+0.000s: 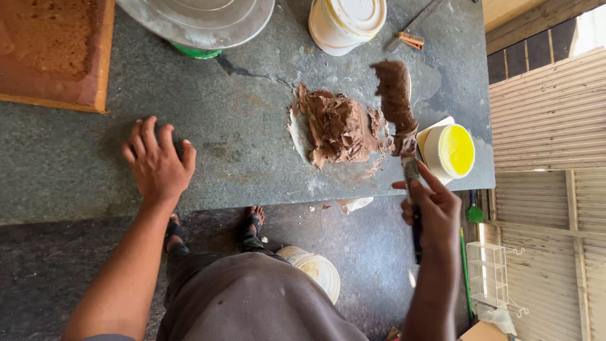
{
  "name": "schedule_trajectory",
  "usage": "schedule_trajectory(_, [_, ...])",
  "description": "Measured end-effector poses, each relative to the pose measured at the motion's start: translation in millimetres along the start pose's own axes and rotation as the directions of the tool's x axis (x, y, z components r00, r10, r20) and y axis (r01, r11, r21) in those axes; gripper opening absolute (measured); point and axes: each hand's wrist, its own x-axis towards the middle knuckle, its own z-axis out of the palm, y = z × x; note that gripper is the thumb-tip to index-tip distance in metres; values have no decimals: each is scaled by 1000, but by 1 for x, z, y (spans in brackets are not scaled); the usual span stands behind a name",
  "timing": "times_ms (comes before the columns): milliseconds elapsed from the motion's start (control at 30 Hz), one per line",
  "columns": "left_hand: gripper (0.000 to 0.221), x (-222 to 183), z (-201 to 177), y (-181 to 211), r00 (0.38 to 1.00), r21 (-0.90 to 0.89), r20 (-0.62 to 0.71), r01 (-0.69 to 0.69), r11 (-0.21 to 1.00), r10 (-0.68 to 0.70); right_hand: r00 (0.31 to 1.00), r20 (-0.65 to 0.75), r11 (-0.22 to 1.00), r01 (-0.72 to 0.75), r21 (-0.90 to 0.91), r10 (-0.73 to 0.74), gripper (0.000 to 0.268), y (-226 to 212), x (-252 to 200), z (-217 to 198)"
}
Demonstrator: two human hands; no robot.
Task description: The person mixes cocoa powder into a mound of frosting on a counter using a spatula.
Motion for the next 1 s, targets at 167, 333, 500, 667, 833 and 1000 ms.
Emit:
schedule_trajectory(167, [36,-2,3,-2,1000,49,8,-21,999,21,981,95,985,-170,4,169,45,76,24,47])
schedule_trajectory(333, [34,-3,6,-5,999,35,-6,-32,999,32,844,287,890,-449,-80,452,52,83,20,-49])
schedule_trajectory(500, [34,-17,15,-14,998,123,12,-59,991,58,938,343,973,40,-229,43,48,99,91,-128])
schedule_trajectory(667, [32,-18,12,-15,995,235,60,-88,968,76,919,356,828,328,-455,-169,44,168,221,-88])
schedule_trajectory(833, [29,-15,14,-14,996,220,87,-20,975,1,809,546,602,552,-576,-220,42,171,303,-1])
schedule_trajectory(1000, [31,-22,12,-13,991,318,132,-34,947,-9,338,938,541,778,-320,69,40,64,337,15])
